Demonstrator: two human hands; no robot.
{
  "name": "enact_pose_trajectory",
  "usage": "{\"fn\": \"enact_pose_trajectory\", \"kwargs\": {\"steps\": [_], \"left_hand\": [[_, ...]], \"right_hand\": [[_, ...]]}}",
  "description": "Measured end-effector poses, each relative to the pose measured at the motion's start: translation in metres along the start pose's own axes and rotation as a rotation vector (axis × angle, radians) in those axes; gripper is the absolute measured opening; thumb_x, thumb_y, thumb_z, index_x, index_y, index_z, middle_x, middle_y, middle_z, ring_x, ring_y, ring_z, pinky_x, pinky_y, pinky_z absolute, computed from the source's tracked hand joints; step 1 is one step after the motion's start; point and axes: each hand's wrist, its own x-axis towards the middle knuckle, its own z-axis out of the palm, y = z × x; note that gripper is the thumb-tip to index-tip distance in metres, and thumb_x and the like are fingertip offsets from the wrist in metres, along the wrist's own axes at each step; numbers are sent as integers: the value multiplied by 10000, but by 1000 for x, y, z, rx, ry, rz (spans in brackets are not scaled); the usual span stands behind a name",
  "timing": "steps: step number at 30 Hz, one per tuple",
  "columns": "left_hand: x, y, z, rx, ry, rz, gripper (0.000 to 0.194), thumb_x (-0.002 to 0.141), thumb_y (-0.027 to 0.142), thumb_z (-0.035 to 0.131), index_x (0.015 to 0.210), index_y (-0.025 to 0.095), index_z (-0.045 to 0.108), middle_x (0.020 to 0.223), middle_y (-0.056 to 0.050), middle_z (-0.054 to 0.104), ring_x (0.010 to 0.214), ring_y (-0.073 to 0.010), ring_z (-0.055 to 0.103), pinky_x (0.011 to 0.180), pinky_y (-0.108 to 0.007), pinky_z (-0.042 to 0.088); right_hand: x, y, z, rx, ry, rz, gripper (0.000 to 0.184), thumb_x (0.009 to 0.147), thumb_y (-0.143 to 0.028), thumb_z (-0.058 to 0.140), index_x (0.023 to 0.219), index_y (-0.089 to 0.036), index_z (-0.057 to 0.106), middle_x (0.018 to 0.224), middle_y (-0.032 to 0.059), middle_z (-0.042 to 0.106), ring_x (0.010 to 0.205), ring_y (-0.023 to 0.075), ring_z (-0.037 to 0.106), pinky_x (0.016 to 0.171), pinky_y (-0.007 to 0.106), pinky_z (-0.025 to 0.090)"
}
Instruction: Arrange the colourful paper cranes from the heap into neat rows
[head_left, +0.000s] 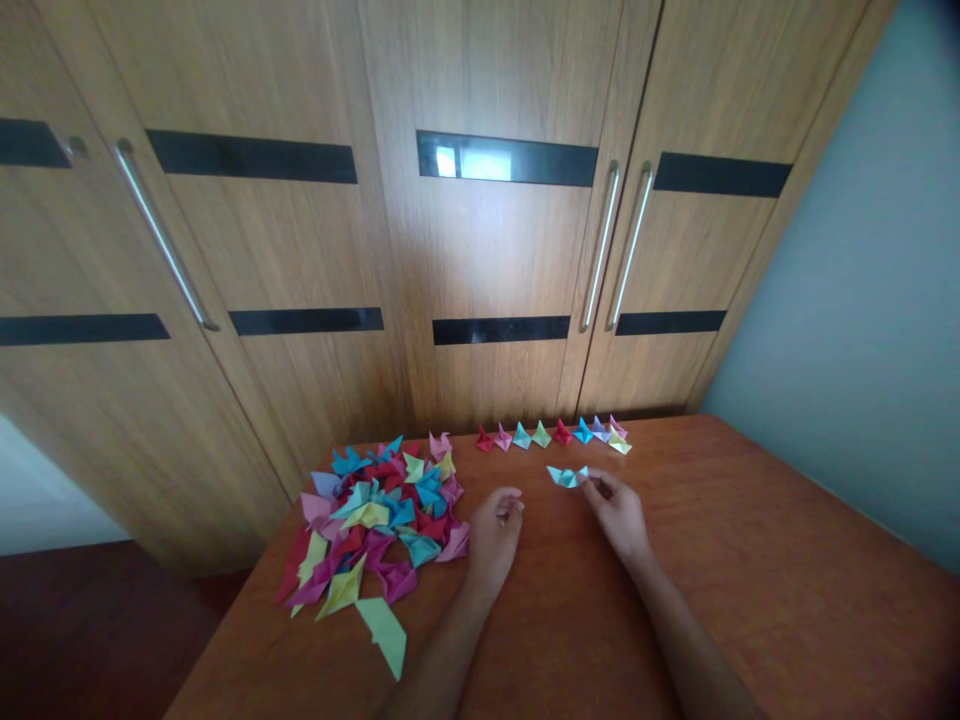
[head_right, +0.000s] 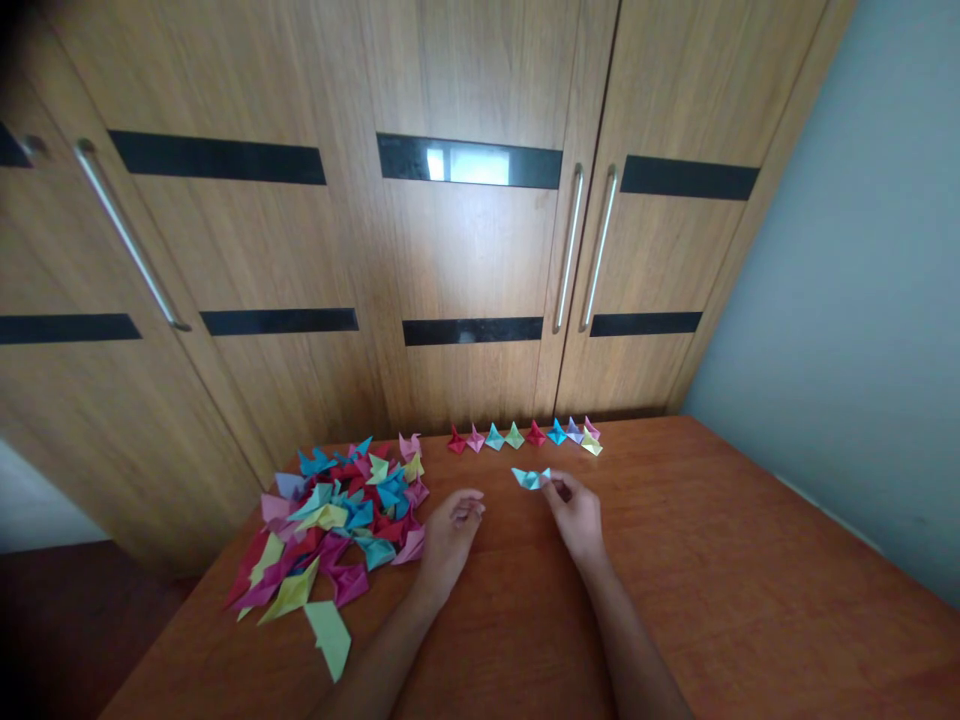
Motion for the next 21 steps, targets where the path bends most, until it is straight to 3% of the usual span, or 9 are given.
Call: {"fn": "enact_pose_trajectory", "kwargs": {"steps": [4, 7, 11, 15, 21], "left_hand": [[-1, 1, 1, 6, -36, 35, 191, 789, 194, 512, 940, 170, 627, 833, -47, 687, 791, -170, 646, 735, -289, 493], [-1, 2, 1, 10, -31, 43, 197, 789, 179, 500, 943, 165, 623, 812, -46, 686, 775, -167, 644, 730, -286, 488], [-2, 3, 1, 41, -27, 41, 212, 788, 152, 480, 946, 162, 621, 819, -46, 686, 779, -164, 642, 731, -280, 484], [-4, 4, 1, 107, -77, 60, 227, 777, 121, 470, 925, 184, 630, 806, -24, 683, 768, -155, 636, 725, -268, 477], [-6, 7, 2, 181, -98, 85, 243, 742, 93, 471, 884, 198, 639, 794, -10, 669, 718, -147, 612, 691, -258, 465]], "right_hand": [[21, 19, -28, -217, 235, 96, 556, 772, -604, 475, 973, -133, 691, 841, 115, 708, 745, 232, 631, 677, 278, 453], [39, 26, -41, -432, 295, 152, 507, 800, -558, 453, 964, -151, 706, 863, 122, 709, 774, 243, 639, 677, 278, 443], [56, 29, -42, -652, 174, 282, 425, 825, -505, 437, 1030, -234, 691, 919, 108, 704, 815, 268, 646, 665, 311, 450], [64, 32, -34, -798, -3, 398, 419, 833, -502, 426, 1041, -244, 683, 953, 150, 683, 869, 296, 643, 693, 358, 473], [69, 35, -27, -888, -74, 403, 420, 852, -489, 400, 1089, -240, 642, 972, 153, 668, 899, 300, 640, 719, 389, 484]]}}
